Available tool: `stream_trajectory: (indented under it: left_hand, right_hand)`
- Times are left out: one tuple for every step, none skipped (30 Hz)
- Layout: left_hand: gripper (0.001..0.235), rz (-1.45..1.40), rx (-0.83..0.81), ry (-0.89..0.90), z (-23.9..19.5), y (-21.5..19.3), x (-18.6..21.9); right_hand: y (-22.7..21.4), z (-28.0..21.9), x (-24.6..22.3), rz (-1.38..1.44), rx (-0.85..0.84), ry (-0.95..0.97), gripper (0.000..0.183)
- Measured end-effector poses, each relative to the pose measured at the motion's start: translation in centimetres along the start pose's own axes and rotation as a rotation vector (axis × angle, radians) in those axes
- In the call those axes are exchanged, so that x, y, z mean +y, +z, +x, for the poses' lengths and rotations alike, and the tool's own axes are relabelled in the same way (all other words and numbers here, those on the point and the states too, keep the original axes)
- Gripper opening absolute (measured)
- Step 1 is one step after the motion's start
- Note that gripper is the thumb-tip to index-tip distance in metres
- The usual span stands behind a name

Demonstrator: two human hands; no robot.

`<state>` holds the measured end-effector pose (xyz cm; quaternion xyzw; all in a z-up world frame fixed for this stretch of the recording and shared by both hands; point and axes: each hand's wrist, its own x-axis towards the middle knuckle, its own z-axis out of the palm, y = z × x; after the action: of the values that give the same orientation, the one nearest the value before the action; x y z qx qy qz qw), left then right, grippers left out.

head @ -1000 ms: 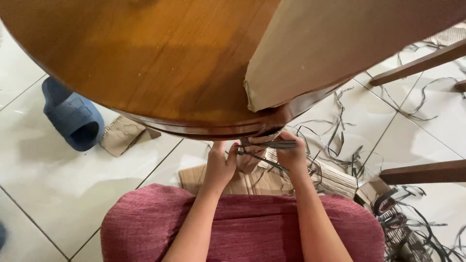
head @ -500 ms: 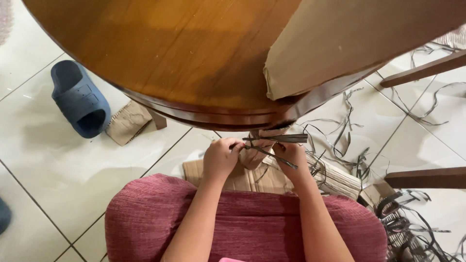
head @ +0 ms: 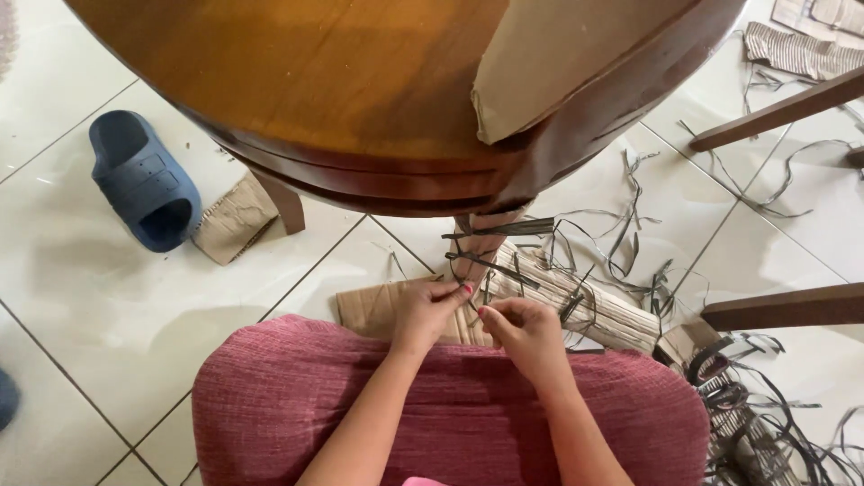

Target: Wrapping and tying decorative or protective strips around the leg of a wooden chair

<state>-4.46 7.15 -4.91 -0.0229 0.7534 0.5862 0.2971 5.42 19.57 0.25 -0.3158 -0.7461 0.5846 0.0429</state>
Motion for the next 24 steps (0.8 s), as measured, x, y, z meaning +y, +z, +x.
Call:
stream_trajectory:
  left_hand:
    - [0.031,-0.001,-0.002,0.001,0.2,0.5,-0.5]
    - [0.032,-0.182,-0.014,-0.042,0.4,1.0,-0.9]
    - [0.033,-0.362,-0.025,-0.085,0.6,1.5,-1.3]
    - [0.033,-0.362,-0.026,-0.085,0.8,1.6,-1.7]
    - [0.032,-0.365,-0.019,-0.091,0.9,1.8,-2.0]
    - [0.031,-0.369,-0.012,-0.097,1.1,1.9,-2.3]
    - [0.031,-0.369,-0.011,-0.099,1.1,1.9,-2.4]
    - [0.030,-0.369,-0.030,-0.065,1.0,1.9,-2.4]
    - [0.030,-0.369,-0.049,-0.030,1.1,2.0,-2.5]
    - [0.030,-0.369,-0.050,-0.030,1.1,2.2,-2.5]
    - [0.026,-0.392,-0.045,-0.034,1.1,2.4,-2.6]
    - [0.023,-0.415,-0.040,-0.038,1.1,2.6,-2.6]
    - [0.023,-0.416,-0.039,-0.039,0.8,2.5,-2.3]
    - [0.022,-0.419,-0.022,-0.032,0.6,2.5,-2.0]
    - [0.021,-0.421,-0.007,-0.027,0.2,2.4,-1.8]
    - [0.021,-0.420,-0.007,-0.031,0.0,2.5,-1.7]
    - [0.020,-0.410,-0.002,-0.035,-0.2,2.6,-1.5]
    - [0.019,-0.401,0.004,-0.039,-0.4,2.7,-1.3]
    - [0.019,-0.399,0.002,-0.040,-0.7,2.4,-0.9]
    - [0.019,-0.316,0.017,-0.045,-1.1,2.1,-0.5]
    - [0.019,-0.234,0.032,-0.049,-1.5,1.9,0.0]
    - [0.019,-0.235,0.030,-0.048,-1.5,2.1,-0.3]
    - [0.018,-0.246,0.044,-0.061,-1.6,2.2,-0.7]
    - [0.016,-0.257,0.057,-0.074,-1.7,2.4,-1.1]
  right_hand:
    - [0.4,-0.1,0.4,-0.001,0.002,0.000,0.010]
    - [0.9,-0.2,0.7,0.040,-0.011,0.012,0.009]
    - [1.3,-0.3,1.0,0.082,-0.023,0.025,0.009]
    - [1.9,0.1,2.0,0.082,-0.022,0.025,0.009]
    - [2.4,0.6,2.9,-0.015,-0.011,0.026,0.009]
    - [3.0,1.1,3.9,-0.112,0.001,0.026,0.010]
    - [3.1,1.3,4.6,-0.112,0.000,0.028,0.010]
    - [3.3,1.6,5.3,-0.189,0.022,0.018,0.009]
    - [3.5,1.9,6.1,-0.266,0.046,0.006,0.009]
    - [3.5,2.0,6.3,-0.266,0.046,0.007,0.009]
    - [3.4,2.1,6.5,-0.268,0.052,0.029,0.012]
    - [3.4,2.1,6.7,-0.270,0.058,0.051,0.015]
    - [3.0,2.0,6.0,-0.272,0.056,0.052,0.015]
    - [2.7,1.9,5.3,-0.098,0.078,0.007,0.016]
    - [2.3,1.7,4.6,0.076,0.101,-0.034,0.019]
    - [2.3,1.6,4.1,0.075,0.100,-0.030,0.019]
    - [2.2,1.6,3.6,0.090,0.131,-0.096,0.014]
    - [2.1,1.6,3.1,0.105,0.162,-0.163,0.009]
    - [2.4,1.7,3.1,0.105,0.163,-0.161,0.009]
    - [2.7,1.8,3.0,0.097,0.197,-0.193,0.007]
    - [2.9,2.0,2.9,0.087,0.231,-0.227,0.006]
    - [3.1,2.2,2.9,0.086,0.233,-0.228,0.006]
    - [3.3,2.4,2.9,0.095,0.249,-0.206,0.005]
    - [3.5,2.5,2.9,0.103,0.266,-0.185,0.006]
